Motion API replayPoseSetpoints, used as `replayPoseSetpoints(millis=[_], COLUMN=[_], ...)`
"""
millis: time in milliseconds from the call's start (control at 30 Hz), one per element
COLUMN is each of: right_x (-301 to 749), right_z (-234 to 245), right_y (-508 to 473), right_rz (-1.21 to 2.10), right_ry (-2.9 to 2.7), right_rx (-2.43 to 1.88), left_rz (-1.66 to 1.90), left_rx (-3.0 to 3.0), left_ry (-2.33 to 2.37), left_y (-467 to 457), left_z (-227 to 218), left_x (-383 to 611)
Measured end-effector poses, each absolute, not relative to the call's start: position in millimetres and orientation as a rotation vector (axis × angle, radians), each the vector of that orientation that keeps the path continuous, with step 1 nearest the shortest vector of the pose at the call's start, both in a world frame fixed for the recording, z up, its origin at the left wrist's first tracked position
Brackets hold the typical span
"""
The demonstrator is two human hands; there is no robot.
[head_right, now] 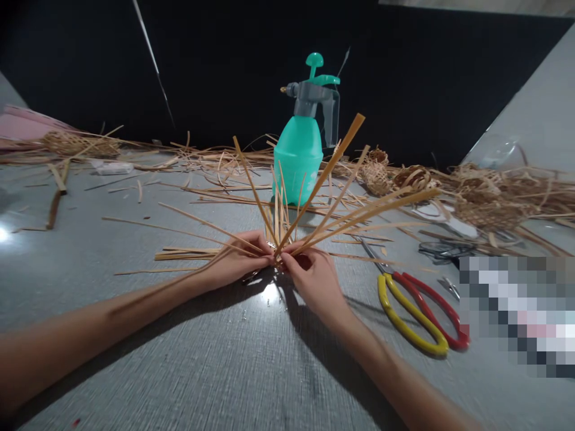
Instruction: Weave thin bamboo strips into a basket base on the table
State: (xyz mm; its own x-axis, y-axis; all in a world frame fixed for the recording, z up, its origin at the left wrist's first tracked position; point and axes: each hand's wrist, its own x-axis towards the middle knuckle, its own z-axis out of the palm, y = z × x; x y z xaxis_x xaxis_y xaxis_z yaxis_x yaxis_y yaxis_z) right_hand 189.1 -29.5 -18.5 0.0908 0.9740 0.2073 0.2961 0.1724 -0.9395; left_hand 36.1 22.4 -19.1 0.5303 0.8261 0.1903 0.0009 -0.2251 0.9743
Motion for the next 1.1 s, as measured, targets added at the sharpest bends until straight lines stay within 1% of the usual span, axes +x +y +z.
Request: replayPoseSetpoints(millis=[100, 233, 433, 733, 867, 1000, 1100], right_x=[188, 188, 188, 191, 193, 192, 191], right_z=[-19, -17, -17, -21, -16, -13, -12], right_y=[-29, -30, -31, -30, -33, -33, -33], right_rz=[0.893, 0.849, 0.783, 0.873, 0.909, 0.794, 0.748], right_ry=[-1.334, -1.37, -1.451, -1.387, -1.41, -1.459, -1.499], right_rx=[-1.322, -1.312, -1.324, -1.202, -1.169, -1.324, -1.304], left_rz=[0.873, 0.861, 0.918, 0.808, 0.776, 0.806, 0.825], left_rx=[1.573, 1.626, 1.739, 1.514, 1.511, 1.542, 1.616], left_ry=[0.632, 0.579, 0.651, 0.847, 0.822, 0.704, 0.661], left_y=[23, 24, 24, 26, 26, 22, 17], left_z=[-19, -18, -16, -19, -20, -17, -11], left_x=[37, 36, 34, 37, 38, 37, 37])
